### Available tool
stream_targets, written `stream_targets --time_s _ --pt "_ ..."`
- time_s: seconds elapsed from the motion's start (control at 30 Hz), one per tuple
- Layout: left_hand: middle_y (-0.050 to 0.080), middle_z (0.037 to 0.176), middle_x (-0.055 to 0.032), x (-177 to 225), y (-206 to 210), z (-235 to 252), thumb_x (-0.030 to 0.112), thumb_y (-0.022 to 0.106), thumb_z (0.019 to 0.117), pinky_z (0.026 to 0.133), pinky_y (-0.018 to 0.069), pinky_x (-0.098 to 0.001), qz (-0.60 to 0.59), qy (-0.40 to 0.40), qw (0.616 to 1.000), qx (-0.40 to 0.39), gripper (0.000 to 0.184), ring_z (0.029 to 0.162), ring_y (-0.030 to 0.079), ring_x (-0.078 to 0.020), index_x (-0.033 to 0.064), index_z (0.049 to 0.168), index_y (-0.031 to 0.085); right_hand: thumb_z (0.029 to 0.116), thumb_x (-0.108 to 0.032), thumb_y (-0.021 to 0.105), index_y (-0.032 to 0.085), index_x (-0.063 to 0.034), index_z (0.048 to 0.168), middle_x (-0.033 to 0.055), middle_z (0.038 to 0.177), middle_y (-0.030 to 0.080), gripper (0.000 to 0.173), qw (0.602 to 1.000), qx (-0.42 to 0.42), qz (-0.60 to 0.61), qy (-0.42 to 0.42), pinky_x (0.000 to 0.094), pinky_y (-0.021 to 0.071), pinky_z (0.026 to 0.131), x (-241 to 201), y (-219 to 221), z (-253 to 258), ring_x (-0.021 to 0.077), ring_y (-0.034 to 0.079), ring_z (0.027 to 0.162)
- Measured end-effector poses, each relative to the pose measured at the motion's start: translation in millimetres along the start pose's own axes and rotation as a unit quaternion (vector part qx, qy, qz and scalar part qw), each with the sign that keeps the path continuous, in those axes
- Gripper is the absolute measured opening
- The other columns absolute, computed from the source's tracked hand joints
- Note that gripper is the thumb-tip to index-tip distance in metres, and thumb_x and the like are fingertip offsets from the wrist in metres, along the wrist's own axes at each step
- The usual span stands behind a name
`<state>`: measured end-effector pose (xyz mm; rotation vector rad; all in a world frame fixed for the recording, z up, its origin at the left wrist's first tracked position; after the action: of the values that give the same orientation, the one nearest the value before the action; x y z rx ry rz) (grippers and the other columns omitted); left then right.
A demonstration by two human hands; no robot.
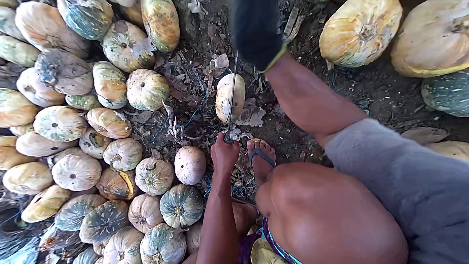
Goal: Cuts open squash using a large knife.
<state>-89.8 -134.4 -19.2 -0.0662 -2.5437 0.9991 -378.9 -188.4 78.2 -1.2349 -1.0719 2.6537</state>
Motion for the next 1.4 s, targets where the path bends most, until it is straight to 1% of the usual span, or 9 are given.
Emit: stream_targets --time_s 0.07,0.13,0.27,0.43,0.6,0.77,0.9,1.2,1.4 --pt "0.075 0.1 -0.0146 -4 -2 1 0.028 0.069 0.0885 0.084 0.0574 -0.058 0.039 -0.017 0.998 -0.043 0.04 0.096 0.073 -0.0327 0.0113 0.125 0.069 0.1081 -0.051 0.032 0.041 -0.0009 0.155 0.0202 0.161 0.04 0.069 0.976 -0.207 -0.069 0.008 0.0535 0.0241 0.125 35 58 -34 0.0333 0.036 0.151" --pt "0.074 0.1 -0.0135 -5 -10 10 0.028 0.069 0.0883 0.085 0.0571 -0.0566 0.037 -0.017 0.998 -0.046 0.04 0.097 0.073 -0.0312 0.0118 0.125 0.069 0.1088 -0.051 0.028 0.03 -0.004 0.161 0.0193 0.169 0.023 0.07 0.968 -0.237 -0.08 0.001 0.0533 0.0149 0.128 51 78 -26 0.0334 0.023 0.157" --pt "0.075 0.095 -0.0135 -20 4 1 0.03 0.07 0.0895 0.082 0.0572 -0.0562 0.02 -0.025 0.999 0.004 0.039 0.091 0.074 -0.0322 0.0107 0.124 0.07 0.1098 -0.025 0.037 0.054 0.0063 0.143 0.0244 0.153 0.049 0.048 0.984 0.001 0.12 0.134 0.0439 0.0319 0.125 64 37 -53 0.0326 0.041 0.148" --pt "0.074 0.088 -0.0156 11 14 21 0.024 0.072 0.0899 0.078 0.0571 -0.0536 -0.039 -0.003 0.995 0.093 0.037 0.083 0.073 -0.032 0.0041 0.121 0.07 0.112 -0.036 0.03 0.055 -0.002 0.143 0.0183 0.142 0.059 0.052 0.902 -0.115 0.224 0.35 0.0414 0.0442 0.115 65 45 -103 0.0215 0.055 0.134" --pt "0.073 0.093 -0.0141 13 26 37 0.02 0.073 0.0894 0.083 0.0569 -0.0517 -0.083 0.005 0.995 0.063 0.035 0.089 0.072 -0.029 0.0054 0.121 0.067 0.1104 -0.038 0.038 0.052 -0.0027 0.147 0.0171 0.151 0.052 0.053 0.925 -0.121 0.223 0.283 0.0406 0.0368 0.122 54 65 -103 0.0235 0.046 0.144" --pt "0.068 0.08 -0.0097 -34 46 -45 0.016 0.073 0.0856 0.069 0.0562 -0.0463 -0.119 -0.002 0.992 0.04 0.028 0.072 0.067 -0.0222 0.0022 0.109 0.069 0.1083 -0.022 0.041 0.055 0.0055 0.141 0.024 0.148 0.052 0.045 0.958 -0.101 0.216 0.161 0.0449 0.0333 0.123 44 41 -160 0.0319 0.044 0.145" --pt "0.07 0.08 -0.0115 -59 64 -104 0.015 0.074 0.0863 0.072 0.0553 -0.0485 -0.107 -0.041 0.993 0.028 0.025 0.073 0.068 -0.024 0.0015 0.107 0.071 0.1121 -0.025 0.029 0.059 0.0041 0.138 0.0222 0.145 0.057 0.049 0.93 -0.164 0.214 0.25 0.04 0.0348 0.122 44 42 -182 0.0278 0.049 0.141" --pt "0.073 0.089 -0.0126 -11 29 -24 0.021 0.071 0.0877 0.077 0.057 -0.0528 -0.083 -0.021 0.993 0.078 0.03 0.084 0.072 -0.0287 0.0056 0.114 0.07 0.1131 -0.033 0.026 0.052 0.0042 0.145 0.025 0.152 0.049 0.055 0.931 -0.225 0.108 0.268 0.0455 0.0319 0.124 23 51 -167 0.0355 0.043 0.146" --pt "0.073 0.086 -0.013 -8 31 -25 0.022 0.071 0.089 0.076 0.0566 -0.0542 -0.057 -0.022 0.995 0.075 0.026 0.082 0.072 -0.0304 0.0054 0.109 0.07 0.1055 -0.014 0.038 0.064 0.0112 0.127 0.0295 0.132 0.063 0.042 0.987 0.112 0.113 -0.011 0.0469 0.04 0.117 -33 -51 -37 0.0383 0.055 0.134"
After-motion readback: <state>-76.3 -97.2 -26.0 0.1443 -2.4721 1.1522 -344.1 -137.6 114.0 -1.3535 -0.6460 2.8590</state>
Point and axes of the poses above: each hand's wrist, its own z-axis towards the middle knuckle, its own y-axis out of the palm, x = y × z, the point moved 5 cm from there along z, towards the middle knuckle
